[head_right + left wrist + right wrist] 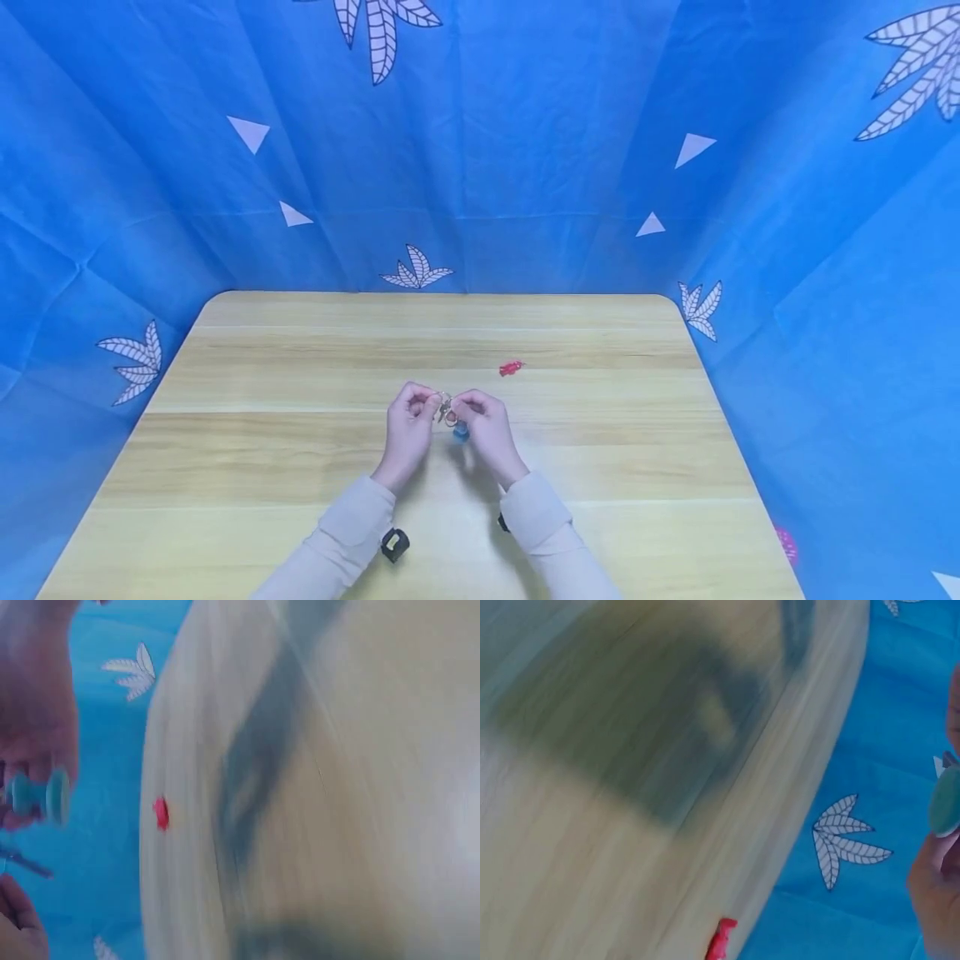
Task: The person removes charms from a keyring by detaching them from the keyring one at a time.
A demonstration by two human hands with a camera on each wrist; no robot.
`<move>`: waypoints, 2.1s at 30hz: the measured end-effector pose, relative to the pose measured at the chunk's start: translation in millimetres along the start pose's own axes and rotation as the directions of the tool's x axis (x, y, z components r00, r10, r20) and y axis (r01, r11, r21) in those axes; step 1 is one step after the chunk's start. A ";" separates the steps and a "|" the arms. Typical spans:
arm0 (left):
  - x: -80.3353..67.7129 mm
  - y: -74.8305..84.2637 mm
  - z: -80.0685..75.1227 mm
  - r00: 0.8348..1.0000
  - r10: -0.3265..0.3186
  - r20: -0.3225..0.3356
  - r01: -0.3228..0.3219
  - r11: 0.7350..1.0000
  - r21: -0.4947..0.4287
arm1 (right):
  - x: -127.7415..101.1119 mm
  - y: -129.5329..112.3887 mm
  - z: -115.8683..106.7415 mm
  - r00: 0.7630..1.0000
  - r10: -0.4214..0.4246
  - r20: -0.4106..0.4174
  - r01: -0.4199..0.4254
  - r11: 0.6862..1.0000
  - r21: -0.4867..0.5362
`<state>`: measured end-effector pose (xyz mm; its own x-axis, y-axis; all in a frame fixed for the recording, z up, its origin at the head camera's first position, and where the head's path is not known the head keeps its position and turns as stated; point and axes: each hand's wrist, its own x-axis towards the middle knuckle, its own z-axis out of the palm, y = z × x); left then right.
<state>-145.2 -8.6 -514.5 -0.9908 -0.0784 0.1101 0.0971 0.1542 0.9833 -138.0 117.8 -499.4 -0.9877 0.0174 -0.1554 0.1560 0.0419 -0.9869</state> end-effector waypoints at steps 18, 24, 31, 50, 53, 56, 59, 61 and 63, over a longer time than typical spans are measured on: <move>7.9 0.7 -11.1 0.651 0.694 0.308 -0.616 0.247 0.748 | -5.9 5.0 -1.3 0.879 -0.477 0.021 0.375 0.661 -0.650; 4.4 -5.1 -10.3 0.715 0.675 0.183 -0.584 0.432 0.687 | -6.9 0.7 -0.4 0.936 -0.353 0.011 0.306 0.795 -0.523; 2.5 -3.5 -7.5 0.780 0.624 0.044 -0.527 0.617 0.585 | -5.8 0.8 0.3 0.958 -0.285 0.002 0.260 0.871 -0.417; 8.0 5.9 -9.5 0.984 0.173 -0.036 -0.171 0.984 0.056 | -12.0 -11.3 -8.7 0.980 -0.190 -0.061 0.174 0.962 -0.212; 6.0 2.0 -9.8 0.993 0.122 -0.011 -0.121 0.991 0.054 | -5.2 -1.0 -14.3 0.981 -0.176 -0.078 0.158 0.968 -0.193; 3.2 -3.0 -10.4 0.996 0.083 0.021 -0.084 0.995 0.057 | 5.1 14.2 -23.4 0.982 -0.156 -0.109 0.131 0.968 -0.212; 0.4 -7.1 -11.5 0.997 0.065 0.047 -0.068 0.996 0.064 | 14.4 23.3 -36.6 0.978 -0.143 -0.149 0.103 0.963 -0.248; -0.8 -9.3 -12.2 0.996 0.059 0.062 -0.063 0.995 0.071 | 20.6 25.3 -48.1 0.975 -0.138 -0.173 0.086 0.957 -0.278; -1.8 -11.4 -13.0 0.996 0.052 0.069 -0.057 0.996 0.075 | 26.8 25.9 -61.0 0.975 -0.115 -0.188 0.054 0.951 -0.303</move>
<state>-143.3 -22.9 -524.1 -0.9886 -0.0020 0.1507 0.1461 0.2320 0.9617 -159.7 180.3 -526.4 -0.9794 0.1996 -0.0296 0.0983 0.3437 -0.9339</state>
